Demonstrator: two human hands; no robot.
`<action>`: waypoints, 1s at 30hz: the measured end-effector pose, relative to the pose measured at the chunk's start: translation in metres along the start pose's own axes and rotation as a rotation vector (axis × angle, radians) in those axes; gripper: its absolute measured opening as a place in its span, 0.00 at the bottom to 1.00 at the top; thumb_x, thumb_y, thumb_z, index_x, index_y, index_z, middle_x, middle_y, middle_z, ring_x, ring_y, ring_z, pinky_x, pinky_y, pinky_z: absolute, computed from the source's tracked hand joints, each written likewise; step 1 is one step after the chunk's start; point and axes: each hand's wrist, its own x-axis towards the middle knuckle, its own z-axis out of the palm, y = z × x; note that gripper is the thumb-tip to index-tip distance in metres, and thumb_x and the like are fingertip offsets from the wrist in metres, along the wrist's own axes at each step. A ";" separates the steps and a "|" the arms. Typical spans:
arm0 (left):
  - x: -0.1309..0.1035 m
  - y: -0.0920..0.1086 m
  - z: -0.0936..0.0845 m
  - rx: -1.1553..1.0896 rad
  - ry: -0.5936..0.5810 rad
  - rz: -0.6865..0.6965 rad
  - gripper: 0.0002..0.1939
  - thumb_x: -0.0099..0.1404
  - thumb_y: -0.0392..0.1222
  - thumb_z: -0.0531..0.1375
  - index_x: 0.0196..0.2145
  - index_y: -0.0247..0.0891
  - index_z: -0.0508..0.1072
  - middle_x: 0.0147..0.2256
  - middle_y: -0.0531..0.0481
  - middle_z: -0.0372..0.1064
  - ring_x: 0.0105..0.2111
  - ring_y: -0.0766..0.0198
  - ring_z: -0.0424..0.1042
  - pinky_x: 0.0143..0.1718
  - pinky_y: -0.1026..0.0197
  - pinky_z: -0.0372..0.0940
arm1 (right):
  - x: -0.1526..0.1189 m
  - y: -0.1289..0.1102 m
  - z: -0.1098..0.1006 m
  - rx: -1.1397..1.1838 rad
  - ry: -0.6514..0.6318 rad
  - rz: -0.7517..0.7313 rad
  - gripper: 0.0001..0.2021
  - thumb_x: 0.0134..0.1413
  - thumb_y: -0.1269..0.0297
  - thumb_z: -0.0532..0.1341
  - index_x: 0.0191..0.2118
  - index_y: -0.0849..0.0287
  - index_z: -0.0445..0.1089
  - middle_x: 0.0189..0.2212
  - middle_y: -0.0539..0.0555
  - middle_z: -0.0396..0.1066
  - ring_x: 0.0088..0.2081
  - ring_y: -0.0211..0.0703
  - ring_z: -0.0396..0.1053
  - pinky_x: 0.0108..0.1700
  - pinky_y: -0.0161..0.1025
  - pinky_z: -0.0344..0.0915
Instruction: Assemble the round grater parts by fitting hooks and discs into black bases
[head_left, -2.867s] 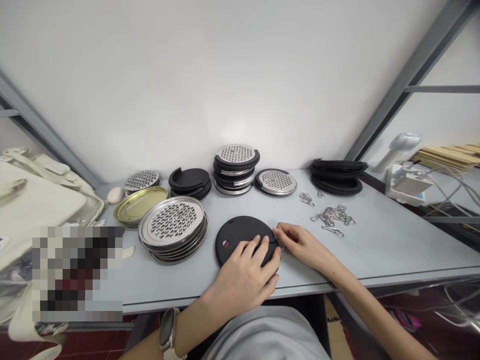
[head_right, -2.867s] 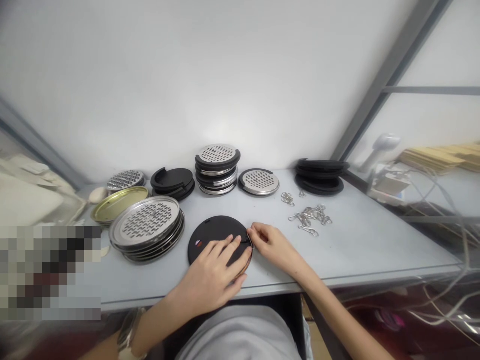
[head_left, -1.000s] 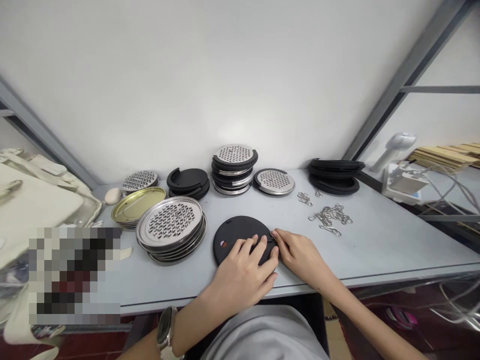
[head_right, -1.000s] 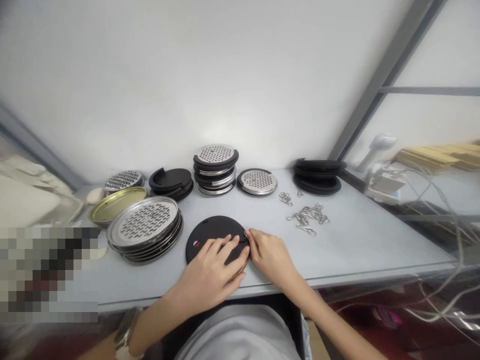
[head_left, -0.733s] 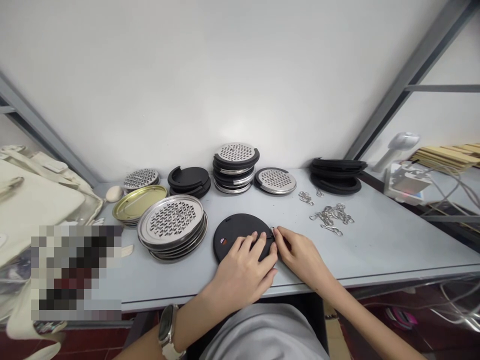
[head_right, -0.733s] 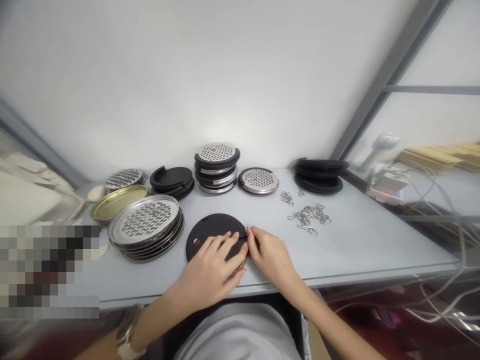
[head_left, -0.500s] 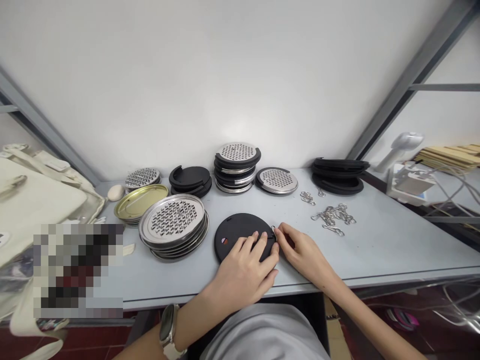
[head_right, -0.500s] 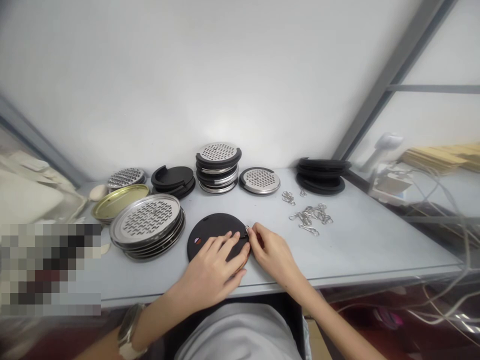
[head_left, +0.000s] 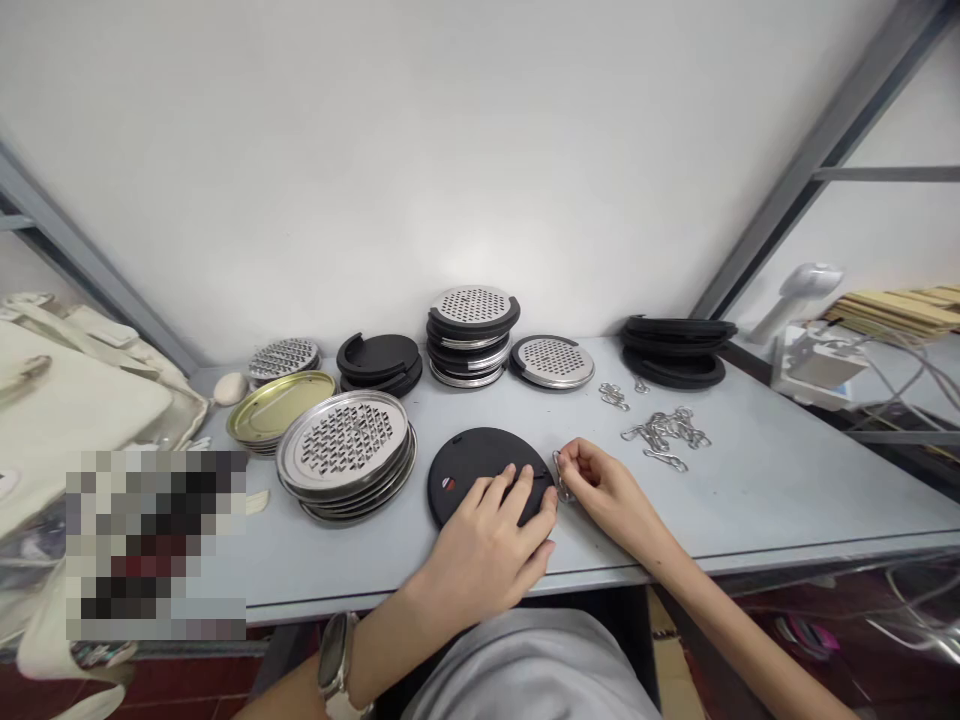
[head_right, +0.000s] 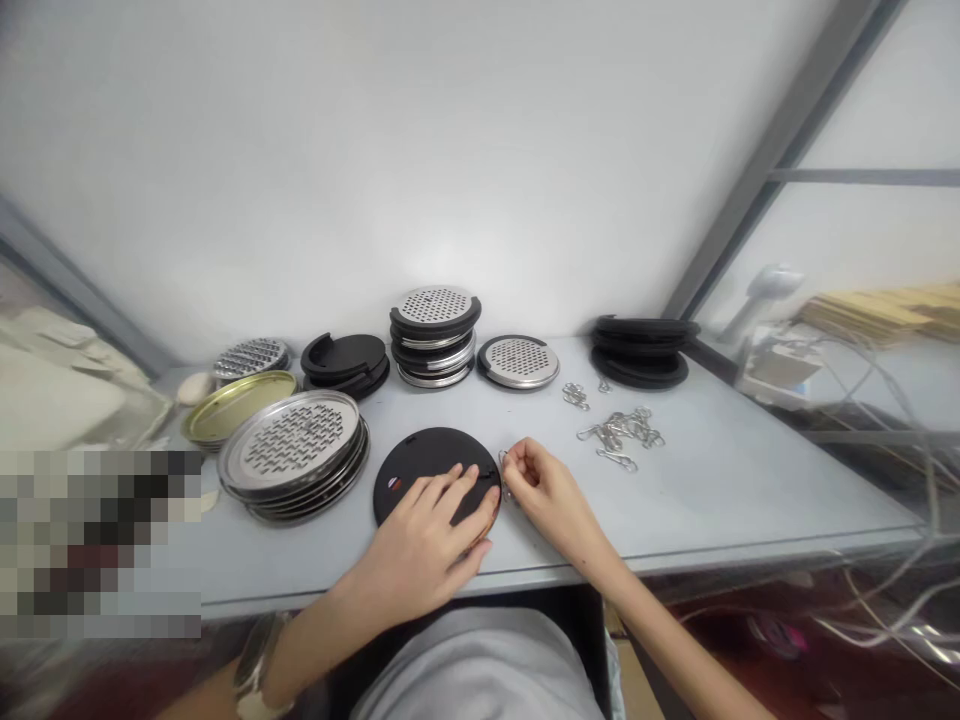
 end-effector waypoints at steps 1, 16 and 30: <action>0.000 0.000 0.000 -0.002 -0.005 -0.001 0.23 0.70 0.47 0.47 0.59 0.35 0.59 0.58 0.37 0.57 0.57 0.48 0.58 0.52 0.49 0.57 | 0.000 0.000 0.000 0.002 0.005 -0.003 0.10 0.59 0.58 0.52 0.29 0.57 0.57 0.24 0.46 0.57 0.27 0.37 0.57 0.31 0.34 0.58; 0.000 0.000 0.001 -0.011 -0.003 0.000 0.23 0.70 0.47 0.47 0.60 0.35 0.58 0.58 0.36 0.56 0.57 0.48 0.58 0.53 0.49 0.57 | -0.001 0.001 -0.002 -0.084 -0.040 -0.047 0.14 0.63 0.55 0.49 0.28 0.56 0.55 0.22 0.45 0.54 0.25 0.36 0.54 0.29 0.34 0.54; 0.000 0.000 0.002 -0.012 0.014 0.001 0.23 0.70 0.46 0.48 0.59 0.35 0.59 0.58 0.36 0.57 0.57 0.48 0.59 0.52 0.49 0.57 | -0.002 -0.007 0.004 -0.408 -0.048 -0.077 0.11 0.65 0.58 0.44 0.31 0.54 0.52 0.22 0.46 0.60 0.22 0.39 0.60 0.28 0.35 0.54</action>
